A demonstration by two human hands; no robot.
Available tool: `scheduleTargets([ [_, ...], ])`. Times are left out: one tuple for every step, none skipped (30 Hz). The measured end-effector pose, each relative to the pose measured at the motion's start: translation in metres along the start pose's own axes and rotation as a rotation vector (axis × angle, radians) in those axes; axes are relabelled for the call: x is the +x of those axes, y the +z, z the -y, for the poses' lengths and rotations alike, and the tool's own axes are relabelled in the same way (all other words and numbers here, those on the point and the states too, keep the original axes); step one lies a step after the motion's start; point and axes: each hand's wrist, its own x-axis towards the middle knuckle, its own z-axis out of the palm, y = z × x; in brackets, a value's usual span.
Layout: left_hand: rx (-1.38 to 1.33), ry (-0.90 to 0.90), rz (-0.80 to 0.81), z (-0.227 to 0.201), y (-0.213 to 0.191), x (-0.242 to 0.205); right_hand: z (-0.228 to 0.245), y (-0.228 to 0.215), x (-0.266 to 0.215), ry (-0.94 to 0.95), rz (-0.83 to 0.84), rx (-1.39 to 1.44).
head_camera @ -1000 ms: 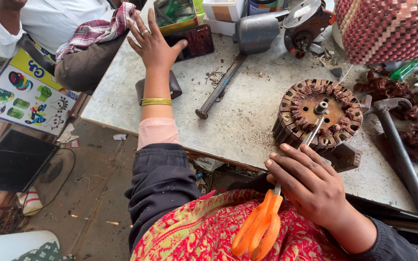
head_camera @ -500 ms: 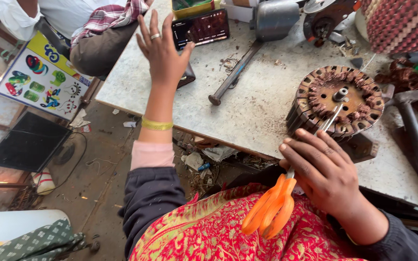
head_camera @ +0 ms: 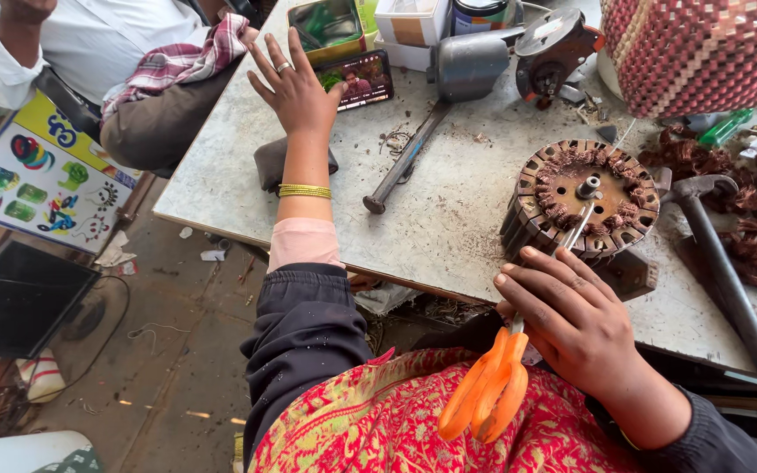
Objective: The person uses orange-handled scissors and a hammer to cut and tap copper windings on a motor stator. They repeatedly adjust the stator, cut protruding wires, and tap the windings into place while a smartphone video plays on the workbench.
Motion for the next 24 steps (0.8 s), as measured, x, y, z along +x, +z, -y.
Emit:
scheduleTargets([
  [0.0,0.006,-0.009,0.0,0.001,0.001,0.0,0.0,0.0,-0.002,-0.002,0.002],
  [0.003,0.013,-0.018,0.0,0.002,0.002,0.0,0.0,0.001,0.0,-0.002,0.002],
  [0.006,0.02,-0.027,0.0,0.001,0.003,0.0,0.001,0.001,0.002,-0.003,0.002],
  [-0.012,0.012,-0.034,-0.001,0.0,0.003,0.0,0.001,0.001,0.006,-0.003,0.0],
  [-0.03,0.003,-0.041,-0.001,-0.002,0.004,0.001,0.001,0.0,0.008,0.002,-0.001],
  [-0.048,-0.005,-0.048,-0.003,-0.006,0.005,0.002,0.002,0.0,0.01,0.006,-0.002],
  [-0.093,0.017,-0.09,-0.007,-0.011,0.005,0.001,0.001,-0.001,0.013,0.01,-0.004],
  [-0.136,0.041,-0.131,-0.011,-0.019,0.004,0.0,0.001,-0.001,0.012,0.005,-0.006],
  [-0.181,0.066,-0.172,-0.016,-0.03,0.002,0.0,0.002,-0.001,0.012,-0.001,-0.008],
  [-0.353,0.077,-0.116,-0.021,-0.044,-0.004,0.0,0.002,-0.001,0.012,-0.006,-0.009],
  [-0.526,0.087,-0.059,-0.029,-0.062,-0.014,0.0,0.003,-0.002,0.01,-0.008,-0.003],
  [-0.699,0.096,-0.001,-0.038,-0.084,-0.026,0.0,0.003,-0.002,0.008,-0.01,0.002],
  [-0.861,0.164,0.052,-0.046,-0.109,-0.045,-0.001,0.003,-0.002,0.007,-0.013,0.007],
  [-1.023,0.232,0.109,-0.054,-0.137,-0.069,-0.001,0.003,-0.002,0.007,-0.007,0.013],
  [-1.105,0.272,0.162,-0.061,-0.165,-0.095,-0.002,0.002,-0.002,0.008,0.0,0.018],
  [-1.187,0.309,0.218,-0.067,-0.192,-0.124,-0.002,0.001,-0.003,0.01,0.009,0.024],
  [-1.099,0.3,0.298,-0.065,-0.226,-0.16,-0.002,0.001,-0.004,0.009,0.017,0.023],
  [-1.204,0.419,0.246,-0.072,-0.248,-0.186,-0.003,0.0,-0.004,0.006,0.027,0.021],
  [-1.27,0.462,0.295,-0.073,-0.271,-0.208,-0.003,-0.001,-0.003,0.003,0.037,0.018],
  [-1.413,0.566,0.265,-0.08,-0.282,-0.222,-0.003,-0.001,-0.003,0.004,0.038,0.019],
  [-1.534,0.597,0.281,-0.087,-0.291,-0.233,-0.002,-0.001,-0.002,0.004,0.039,0.019],
  [-1.656,0.624,0.294,-0.096,-0.301,-0.243,-0.001,-0.001,-0.001,0.004,0.041,0.019],
  [-1.632,0.601,0.31,-0.101,-0.311,-0.251,0.0,0.0,0.0,0.007,0.053,0.008],
  [-1.611,0.575,0.323,-0.107,-0.32,-0.259,0.001,0.0,0.001,0.008,0.067,-0.003],
])
